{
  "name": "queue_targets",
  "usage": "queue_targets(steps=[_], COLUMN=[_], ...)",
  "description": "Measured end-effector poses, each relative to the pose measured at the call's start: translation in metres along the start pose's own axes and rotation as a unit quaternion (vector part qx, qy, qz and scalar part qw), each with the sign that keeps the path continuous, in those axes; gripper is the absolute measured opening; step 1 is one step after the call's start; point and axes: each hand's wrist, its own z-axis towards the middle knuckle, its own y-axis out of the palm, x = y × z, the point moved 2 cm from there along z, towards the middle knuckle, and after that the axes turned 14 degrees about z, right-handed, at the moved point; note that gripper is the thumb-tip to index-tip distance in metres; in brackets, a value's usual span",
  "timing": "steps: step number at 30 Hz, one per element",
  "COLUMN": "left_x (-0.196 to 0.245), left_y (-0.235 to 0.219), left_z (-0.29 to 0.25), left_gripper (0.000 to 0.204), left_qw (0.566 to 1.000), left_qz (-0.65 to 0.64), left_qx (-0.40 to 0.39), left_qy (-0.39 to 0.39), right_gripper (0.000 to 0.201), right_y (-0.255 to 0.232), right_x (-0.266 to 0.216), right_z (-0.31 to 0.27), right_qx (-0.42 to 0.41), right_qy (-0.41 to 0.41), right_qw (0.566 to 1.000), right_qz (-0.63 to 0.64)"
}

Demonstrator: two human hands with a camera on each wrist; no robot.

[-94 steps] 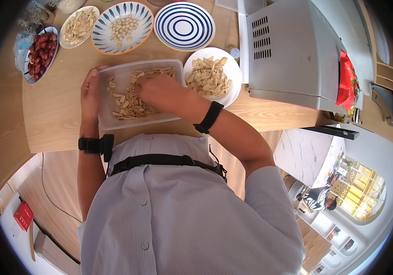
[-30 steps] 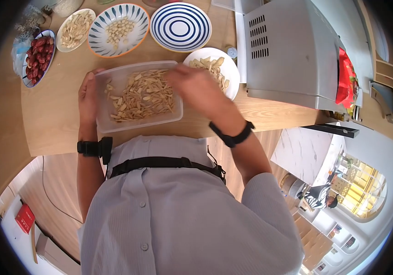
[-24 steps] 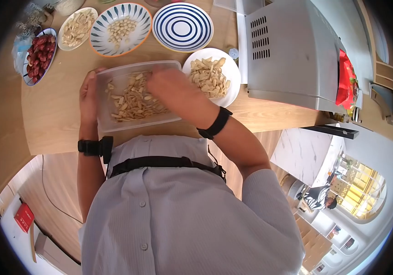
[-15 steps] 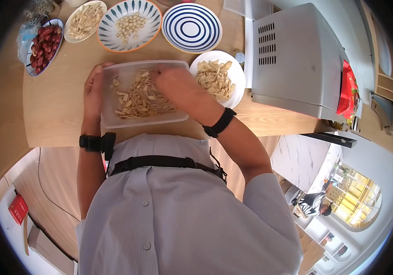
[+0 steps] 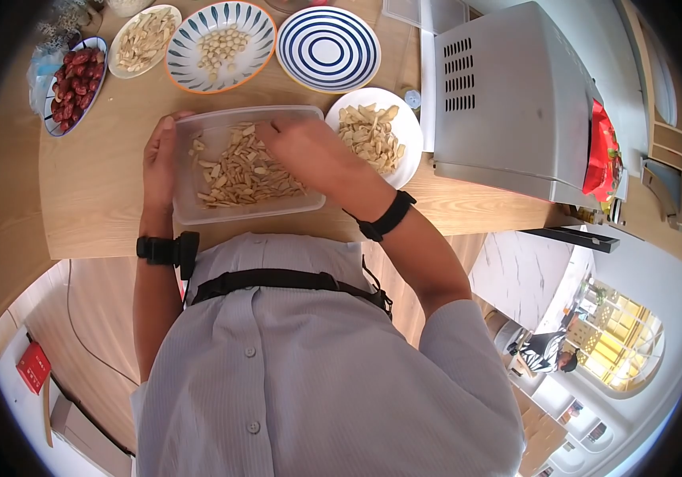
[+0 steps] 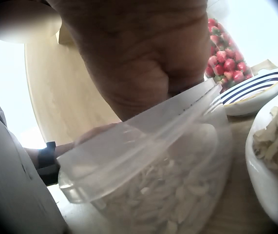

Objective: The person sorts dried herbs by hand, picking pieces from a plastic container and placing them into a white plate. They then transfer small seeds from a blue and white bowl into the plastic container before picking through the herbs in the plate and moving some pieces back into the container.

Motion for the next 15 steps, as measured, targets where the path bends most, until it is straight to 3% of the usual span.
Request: queue_targets(steps=[3,6,15], left_x=[0.0,0.001,0.004], left_y=[0.0,0.001,0.001], left_z=[0.0,-0.001,-0.002], left_gripper=[0.041,0.041,0.042], left_qw=[1.0,1.0,1.0], left_qz=[0.0,-0.002,-0.012], left_qx=[0.0,0.0,-0.003], left_qy=[-0.004,-0.006,-0.015], right_gripper=[0.021,0.02,0.024], right_y=[0.008,0.017,0.018], right_x=[-0.001,0.0,-0.004], right_z=[-0.006,-0.009,-0.002], right_qx=[-0.04,-0.024,-0.019], right_qy=[-0.011,-0.047,-0.044], right_qw=[0.999,0.998,0.998], right_qz=[-0.007,0.02,-0.048])
